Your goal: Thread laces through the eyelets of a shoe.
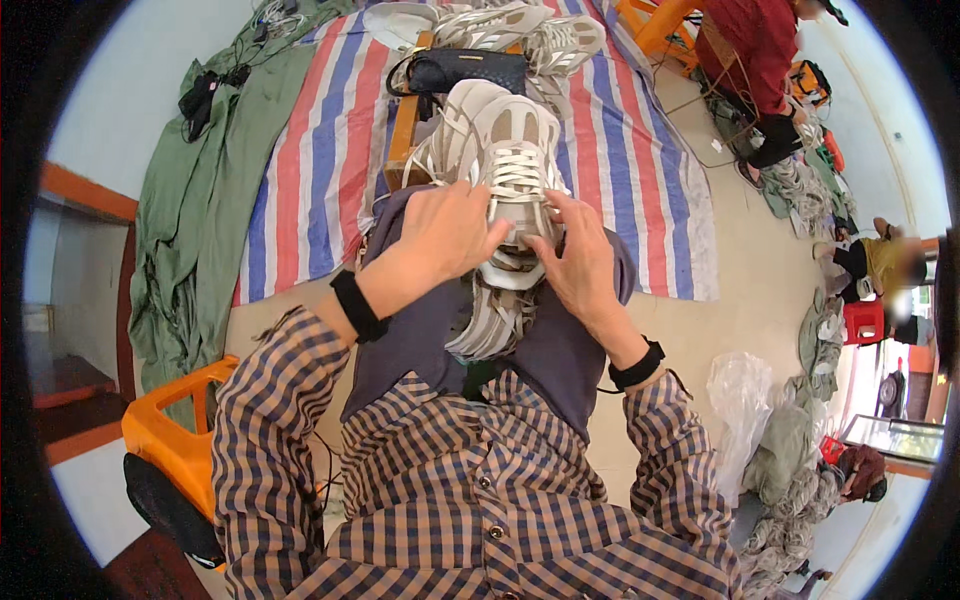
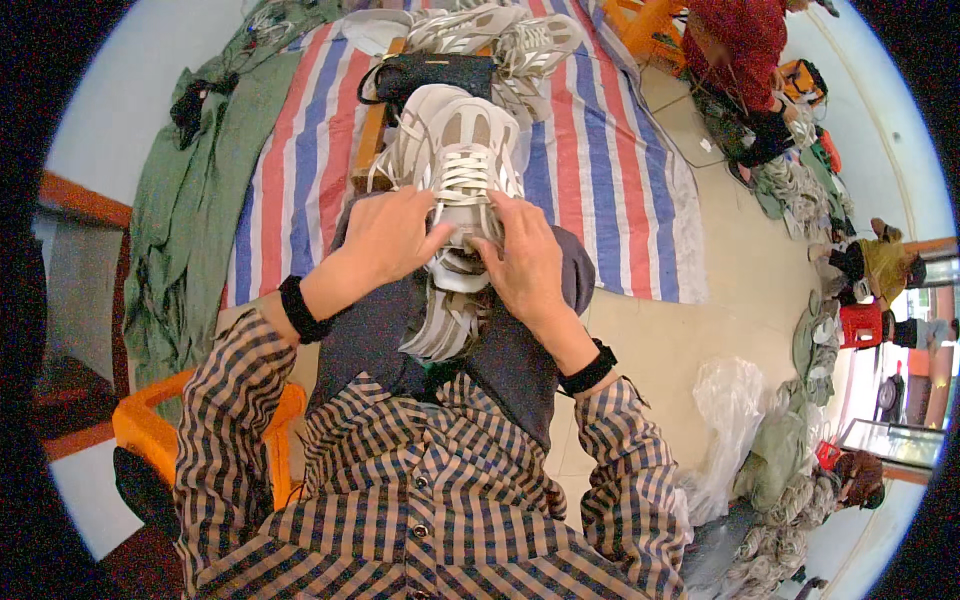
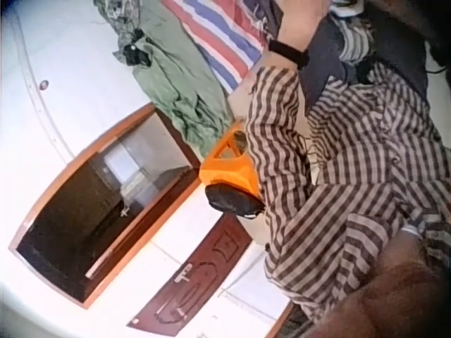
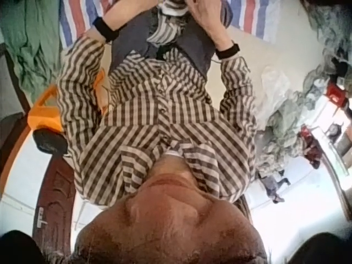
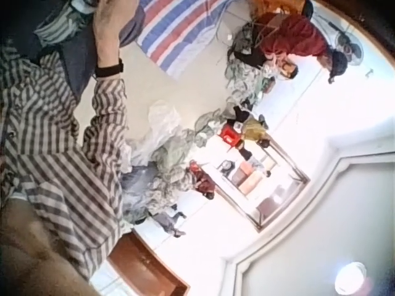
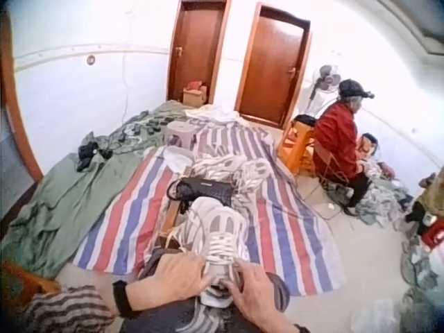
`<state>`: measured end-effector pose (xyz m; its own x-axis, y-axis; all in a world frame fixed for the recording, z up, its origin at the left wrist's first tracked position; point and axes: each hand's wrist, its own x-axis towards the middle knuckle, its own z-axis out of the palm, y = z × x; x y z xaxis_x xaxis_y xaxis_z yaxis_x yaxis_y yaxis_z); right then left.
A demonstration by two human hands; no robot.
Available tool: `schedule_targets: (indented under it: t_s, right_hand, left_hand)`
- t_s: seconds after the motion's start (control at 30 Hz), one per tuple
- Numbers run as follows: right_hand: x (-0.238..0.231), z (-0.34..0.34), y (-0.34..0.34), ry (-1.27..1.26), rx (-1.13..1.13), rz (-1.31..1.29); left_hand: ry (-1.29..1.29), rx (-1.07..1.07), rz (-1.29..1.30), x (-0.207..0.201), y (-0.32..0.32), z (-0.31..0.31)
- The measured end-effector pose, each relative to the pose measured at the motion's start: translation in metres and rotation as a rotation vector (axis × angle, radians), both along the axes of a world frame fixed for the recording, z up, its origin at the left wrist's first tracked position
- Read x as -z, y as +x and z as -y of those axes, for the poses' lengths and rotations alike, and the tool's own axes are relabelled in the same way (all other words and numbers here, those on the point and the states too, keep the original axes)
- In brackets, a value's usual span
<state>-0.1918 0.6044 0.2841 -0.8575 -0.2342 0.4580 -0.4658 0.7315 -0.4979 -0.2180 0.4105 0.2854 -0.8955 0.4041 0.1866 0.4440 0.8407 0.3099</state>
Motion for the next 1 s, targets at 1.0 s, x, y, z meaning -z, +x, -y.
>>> schedule_targets:
  t_s: [1.0]
  right_hand:
    - [0.029, -0.015, -0.007, -0.086, -0.088, -0.041]
  left_hand:
    - [-0.261, 0.138, -0.240, -0.001, -0.003, -0.009]
